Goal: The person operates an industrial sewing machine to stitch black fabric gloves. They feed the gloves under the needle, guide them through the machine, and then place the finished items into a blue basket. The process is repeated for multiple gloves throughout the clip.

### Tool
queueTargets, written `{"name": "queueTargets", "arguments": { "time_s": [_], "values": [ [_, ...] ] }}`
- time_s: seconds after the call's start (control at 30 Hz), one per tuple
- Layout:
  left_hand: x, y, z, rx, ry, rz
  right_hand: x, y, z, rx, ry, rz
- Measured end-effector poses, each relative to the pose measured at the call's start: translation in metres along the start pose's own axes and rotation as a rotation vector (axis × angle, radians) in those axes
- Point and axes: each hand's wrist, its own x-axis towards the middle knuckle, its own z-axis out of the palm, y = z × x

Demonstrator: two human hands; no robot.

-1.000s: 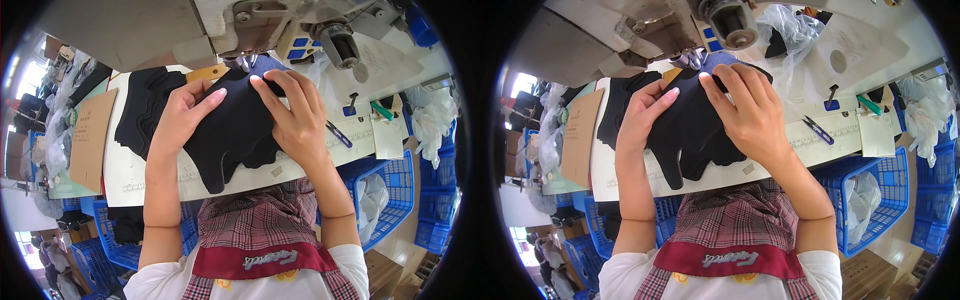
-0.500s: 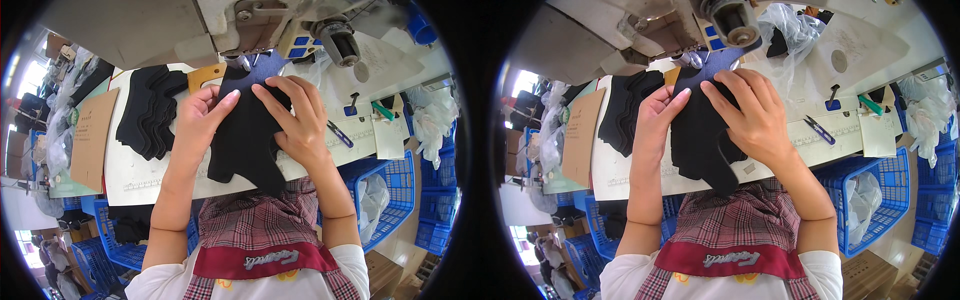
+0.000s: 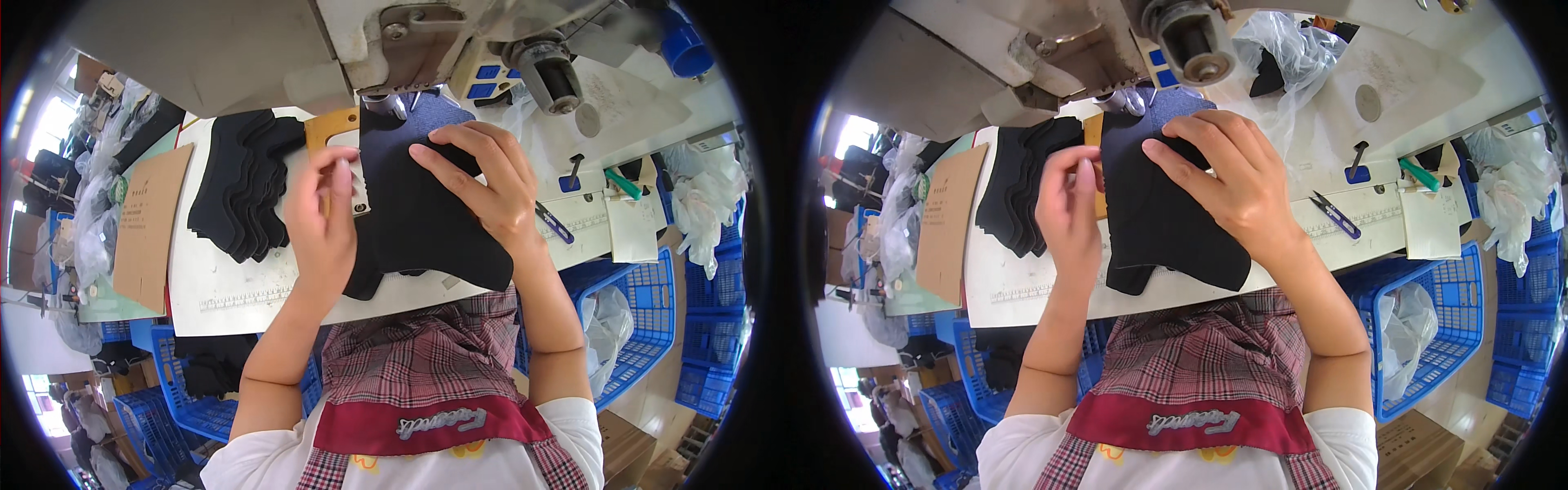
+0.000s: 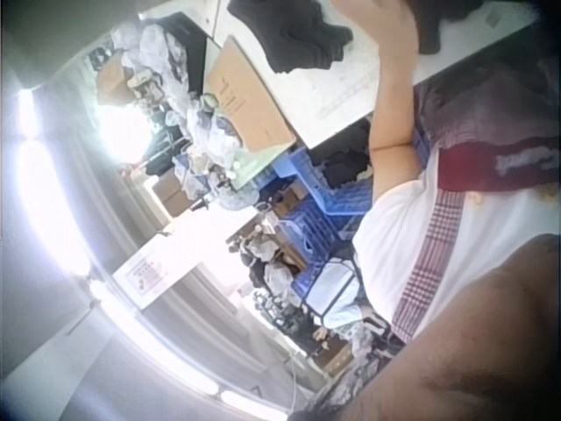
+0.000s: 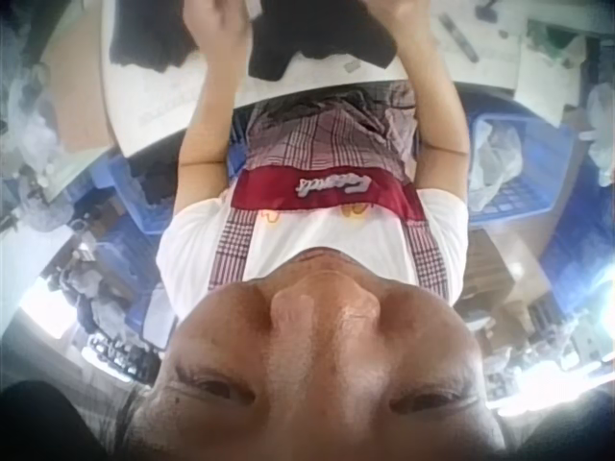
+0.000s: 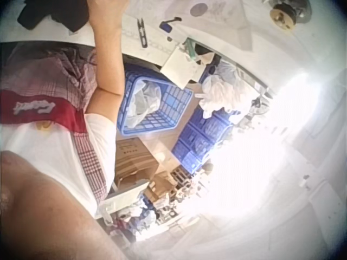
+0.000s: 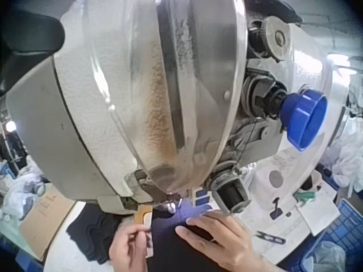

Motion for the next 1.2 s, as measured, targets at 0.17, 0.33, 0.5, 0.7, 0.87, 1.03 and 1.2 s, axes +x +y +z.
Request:
{"name": "queueTargets", "arguments": {
  "time_s": [0.17,0.33,0.5,0.7,0.87,1.03,1.2],
  "values": [
    [-0.001,-0.006,-0.005,0.42,-0.133,0.797,0.003,0.002,-0.001,0.053,-0.03,0.033],
    [0.002,-0.009,0.002,0.402,-0.106,0.813,0.004,-0.002,-0.021,0.212,-0.12,0.127],
    [0.005,-0.01,0.009,0.413,-0.06,0.785,0.004,-0.01,-0.044,0.275,-0.222,0.158],
    [0.013,-0.014,0.011,0.393,-0.039,0.79,0.014,-0.027,-0.04,0.068,-0.296,0.162],
    [0.02,-0.022,0.014,0.367,-0.029,0.782,0.015,-0.025,-0.025,-0.039,-0.269,0.133],
    [0.021,-0.019,0.019,0.374,0.015,0.77,0.014,-0.02,-0.017,-0.072,-0.205,0.11],
    [0.02,-0.015,0.024,0.413,0.037,0.748,0.013,-0.016,-0.014,-0.094,-0.185,0.099]
  ]
}}
